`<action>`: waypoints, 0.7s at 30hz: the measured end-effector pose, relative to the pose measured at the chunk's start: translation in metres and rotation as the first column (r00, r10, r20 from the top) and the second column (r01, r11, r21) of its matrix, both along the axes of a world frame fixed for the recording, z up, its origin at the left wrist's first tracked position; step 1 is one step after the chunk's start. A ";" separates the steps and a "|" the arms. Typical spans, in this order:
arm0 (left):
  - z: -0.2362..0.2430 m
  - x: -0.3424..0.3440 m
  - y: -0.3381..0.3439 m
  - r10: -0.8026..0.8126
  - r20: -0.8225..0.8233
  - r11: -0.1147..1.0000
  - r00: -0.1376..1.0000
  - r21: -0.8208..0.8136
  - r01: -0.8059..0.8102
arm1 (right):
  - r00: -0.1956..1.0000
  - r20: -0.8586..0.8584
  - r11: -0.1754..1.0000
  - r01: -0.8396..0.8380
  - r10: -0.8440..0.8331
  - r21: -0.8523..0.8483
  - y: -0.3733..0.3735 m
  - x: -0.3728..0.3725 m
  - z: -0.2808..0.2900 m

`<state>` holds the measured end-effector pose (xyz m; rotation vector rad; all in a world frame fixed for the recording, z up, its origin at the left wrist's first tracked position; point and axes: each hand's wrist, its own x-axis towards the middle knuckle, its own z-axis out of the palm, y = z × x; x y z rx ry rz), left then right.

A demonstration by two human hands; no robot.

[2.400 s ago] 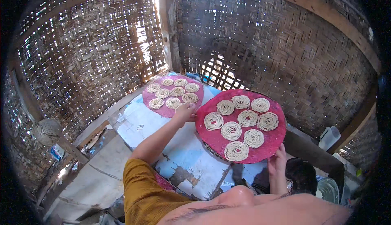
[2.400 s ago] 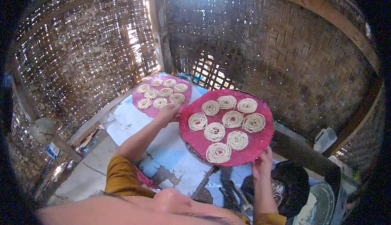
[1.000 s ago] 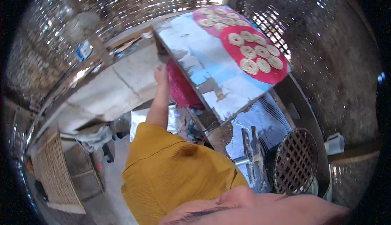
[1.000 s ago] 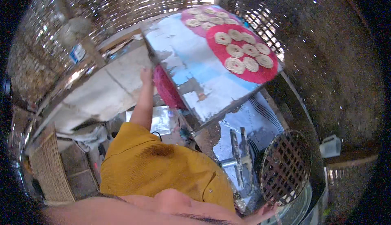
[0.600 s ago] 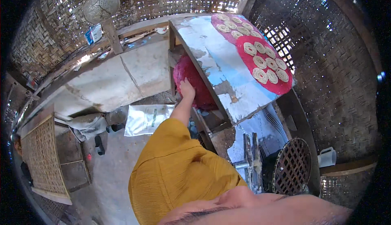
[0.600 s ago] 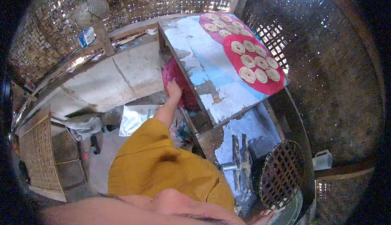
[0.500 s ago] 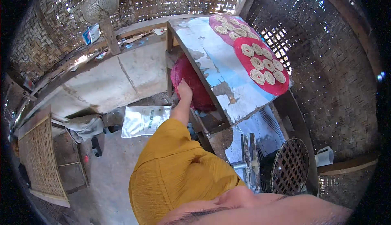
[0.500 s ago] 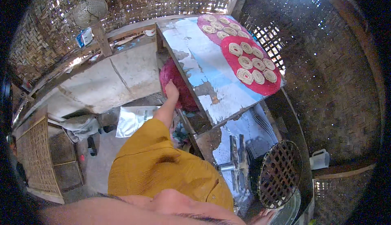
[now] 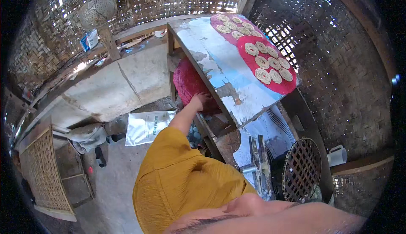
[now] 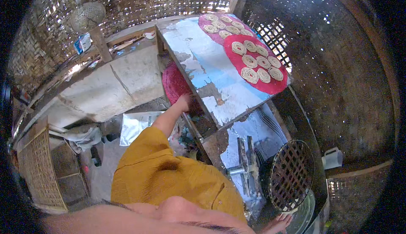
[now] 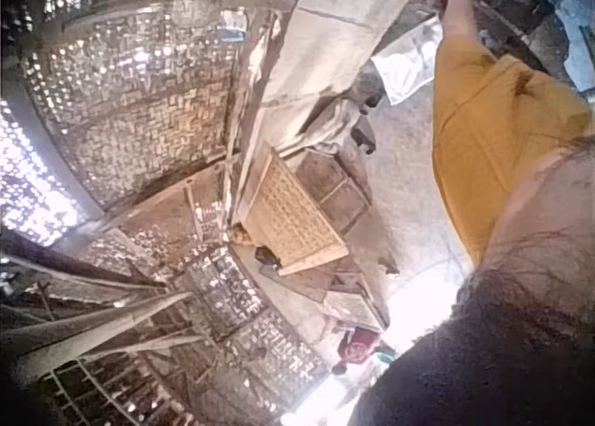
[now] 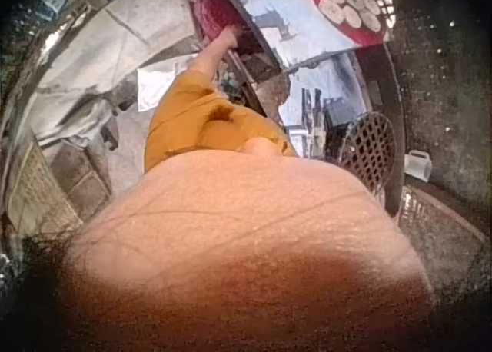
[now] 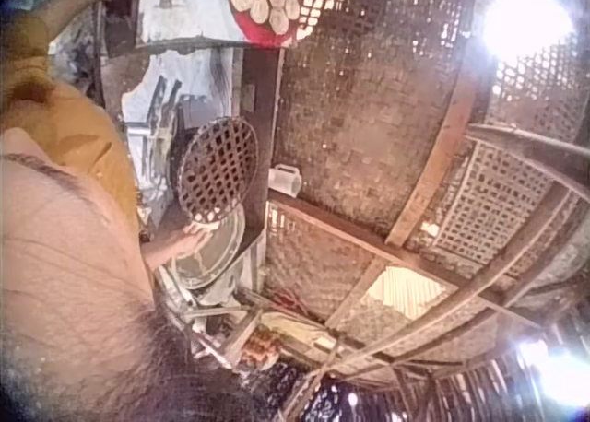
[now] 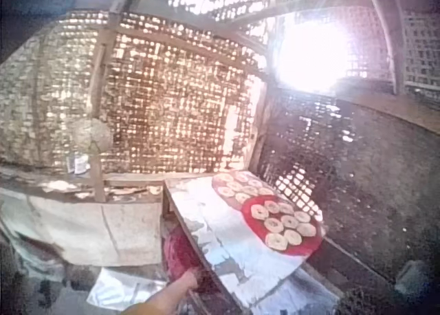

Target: The person uses a wooden stick to scoop dough from a bowl and place it onto a metal press, then presses the dough through the device to create circular spiral shapes on a red mat.

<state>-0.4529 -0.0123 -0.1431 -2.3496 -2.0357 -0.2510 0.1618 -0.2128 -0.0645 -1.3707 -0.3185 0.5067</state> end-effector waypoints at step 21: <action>0.117 -0.038 -0.044 -0.198 0.345 0.880 0.917 0.474 0.011 | 0.978 0.205 0.998 -0.034 0.024 0.048 0.002 -0.090 0.090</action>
